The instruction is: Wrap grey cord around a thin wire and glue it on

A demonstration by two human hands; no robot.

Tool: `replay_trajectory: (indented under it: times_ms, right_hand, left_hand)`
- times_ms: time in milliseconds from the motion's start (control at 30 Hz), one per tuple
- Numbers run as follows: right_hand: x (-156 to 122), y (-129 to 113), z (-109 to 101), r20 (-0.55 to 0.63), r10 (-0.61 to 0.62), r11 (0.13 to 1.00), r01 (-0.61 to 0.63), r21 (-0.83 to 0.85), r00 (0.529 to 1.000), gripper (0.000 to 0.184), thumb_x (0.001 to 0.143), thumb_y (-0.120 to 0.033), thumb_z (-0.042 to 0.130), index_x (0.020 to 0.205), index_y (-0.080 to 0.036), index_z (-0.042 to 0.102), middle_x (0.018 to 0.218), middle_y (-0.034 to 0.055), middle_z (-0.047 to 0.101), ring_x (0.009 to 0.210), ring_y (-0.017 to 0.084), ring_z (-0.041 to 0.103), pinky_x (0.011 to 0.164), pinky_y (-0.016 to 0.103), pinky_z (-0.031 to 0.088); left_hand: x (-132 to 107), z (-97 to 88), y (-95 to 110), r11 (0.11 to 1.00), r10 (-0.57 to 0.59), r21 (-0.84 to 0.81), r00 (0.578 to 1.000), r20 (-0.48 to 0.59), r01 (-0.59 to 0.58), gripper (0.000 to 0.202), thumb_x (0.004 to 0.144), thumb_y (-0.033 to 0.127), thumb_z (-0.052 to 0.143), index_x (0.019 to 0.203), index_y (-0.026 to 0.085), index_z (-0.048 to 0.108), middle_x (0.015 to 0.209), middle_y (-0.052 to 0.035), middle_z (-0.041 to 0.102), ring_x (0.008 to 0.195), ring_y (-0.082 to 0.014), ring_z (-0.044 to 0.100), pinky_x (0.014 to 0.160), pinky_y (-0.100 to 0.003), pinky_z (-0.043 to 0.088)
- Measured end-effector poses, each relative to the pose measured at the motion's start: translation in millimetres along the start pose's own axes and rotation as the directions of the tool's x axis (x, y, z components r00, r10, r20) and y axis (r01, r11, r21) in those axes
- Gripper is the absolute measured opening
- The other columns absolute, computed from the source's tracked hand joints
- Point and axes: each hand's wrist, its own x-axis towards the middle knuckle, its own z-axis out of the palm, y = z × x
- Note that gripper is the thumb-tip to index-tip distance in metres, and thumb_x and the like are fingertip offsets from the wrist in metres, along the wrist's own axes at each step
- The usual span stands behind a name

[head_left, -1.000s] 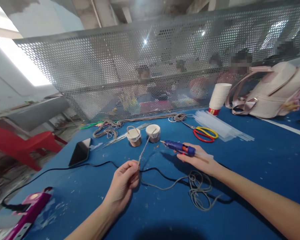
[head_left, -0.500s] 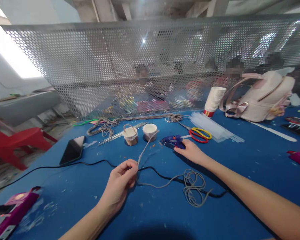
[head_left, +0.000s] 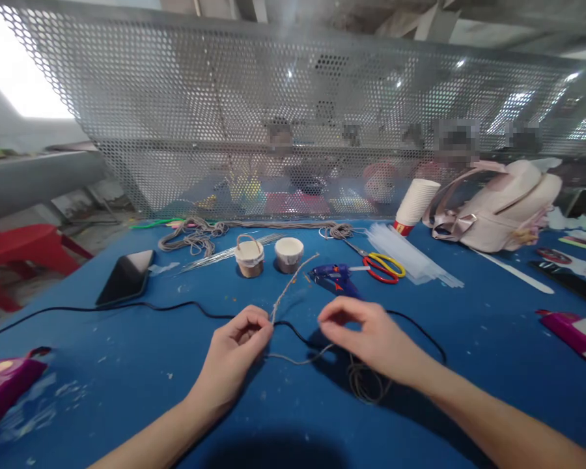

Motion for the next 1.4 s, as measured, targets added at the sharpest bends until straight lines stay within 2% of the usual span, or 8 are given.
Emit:
replay_trajectory:
  times_ms: [67, 167, 300, 433, 633, 933, 1133, 1400]
  right_hand:
    - [4.9, -0.7, 30.4, 0.111, 0.084, 0.955, -0.111, 0.274, 0.99, 0.012, 0.073, -0.029, 0.064, 0.079, -0.019, 0.063, 0.073, 0.0002, 0.061, 0.067, 0.013, 0.053, 0.064, 0.027, 0.042]
    - [13.3, 1.6, 64.2, 0.151, 0.201, 0.78, -0.251, 0.574, 0.968, 0.02, 0.068, -0.033, 0.07, 0.075, -0.016, 0.063, 0.068, -0.0012, 0.057, 0.063, 0.011, 0.049, 0.063, 0.025, 0.04]
    - [15.8, -0.5, 80.8, 0.15, 0.248, 0.598, -0.273, 0.754, 0.957, 0.025, 0.063, -0.034, 0.076, 0.071, -0.015, 0.062, 0.068, -0.0017, 0.057, 0.064, 0.01, 0.049, 0.065, 0.025, 0.038]
    - [15.4, -4.4, 84.4, 0.147, 0.265, 0.52, -0.27, 0.811, 0.953, 0.026, 0.059, -0.032, 0.078, 0.069, -0.015, 0.061, 0.066, -0.0024, 0.056, 0.061, 0.009, 0.049, 0.063, 0.025, 0.038]
    - [17.6, -4.5, 85.7, 0.114, 0.308, 0.497, -0.262, 0.827, 0.944, 0.026, 0.057, -0.032, 0.079, 0.066, -0.016, 0.06, 0.065, -0.0026, 0.056, 0.062, 0.01, 0.05, 0.061, 0.024, 0.039]
    - [14.1, -2.4, 77.9, 0.092, 0.298, 0.556, -0.251, 0.793, 0.95, 0.022, 0.062, -0.032, 0.075, 0.067, -0.015, 0.062, 0.062, -0.0008, 0.058, 0.061, 0.01, 0.051, 0.063, 0.024, 0.038]
    - [15.0, -3.3, 77.4, 0.092, 0.293, 0.565, -0.251, 0.786, 0.952, 0.019, 0.063, -0.03, 0.072, 0.065, -0.015, 0.06, 0.061, -0.0004, 0.058, 0.06, 0.01, 0.049, 0.062, 0.024, 0.038]
    - [15.7, -1.8, 78.1, 0.094, 0.295, 0.556, -0.251, 0.792, 0.951, 0.013, 0.062, -0.024, 0.069, 0.065, -0.015, 0.06, 0.065, 0.0003, 0.06, 0.062, 0.01, 0.05, 0.064, 0.024, 0.038]
  left_hand:
    - [-3.1, 3.9, 1.3, 0.993, 0.088, 0.074, 0.996, -0.013, -0.087, 0.015, 0.068, 0.026, 0.068, 0.058, 0.019, 0.061, 0.069, -0.0003, 0.053, 0.06, -0.0122, 0.046, 0.053, -0.022, 0.037]
    - [-7.9, 6.0, 2.5, 0.964, 0.206, 0.182, 0.978, -0.039, -0.196, 0.011, 0.067, 0.022, 0.067, 0.058, 0.02, 0.062, 0.068, -0.0014, 0.056, 0.062, -0.015, 0.05, 0.055, -0.024, 0.039]
    - [-11.1, 3.1, -0.4, 0.906, 0.328, 0.296, 0.944, -0.041, -0.302, 0.008, 0.069, 0.02, 0.065, 0.062, 0.022, 0.064, 0.067, -0.0015, 0.056, 0.057, -0.0143, 0.05, 0.051, -0.024, 0.037]
    - [-10.8, -0.1, -5.2, 0.855, 0.407, 0.355, 0.914, -0.007, -0.378, 0.008, 0.07, 0.016, 0.064, 0.065, 0.022, 0.066, 0.07, -0.0014, 0.057, 0.051, -0.0113, 0.047, 0.048, -0.023, 0.036]
    - [-11.0, 0.2, -5.2, 0.856, 0.417, 0.337, 0.909, 0.002, -0.393, 0.008, 0.068, 0.015, 0.065, 0.066, 0.022, 0.067, 0.071, -0.0013, 0.057, 0.046, -0.0092, 0.042, 0.045, -0.023, 0.034]
    - [-9.2, 0.9, -1.0, 0.977, 0.199, 0.096, 0.976, -0.092, -0.19, 0.007, 0.064, 0.018, 0.067, 0.064, 0.021, 0.061, 0.067, 0.0009, 0.055, 0.057, -0.0122, 0.05, 0.052, -0.022, 0.041]
    - [-7.8, 1.3, -0.6, 0.997, 0.071, 0.034, 0.988, -0.138, -0.067, 0.013, 0.063, 0.023, 0.072, 0.067, 0.02, 0.06, 0.062, 0.0029, 0.056, 0.056, -0.0115, 0.051, 0.053, -0.021, 0.042]
    - [-8.2, 0.3, 4.4, 0.996, 0.08, 0.05, 0.993, -0.092, -0.075, 0.015, 0.066, 0.03, 0.072, 0.06, 0.019, 0.064, 0.061, 0.0004, 0.058, 0.056, -0.0127, 0.052, 0.052, -0.022, 0.042]
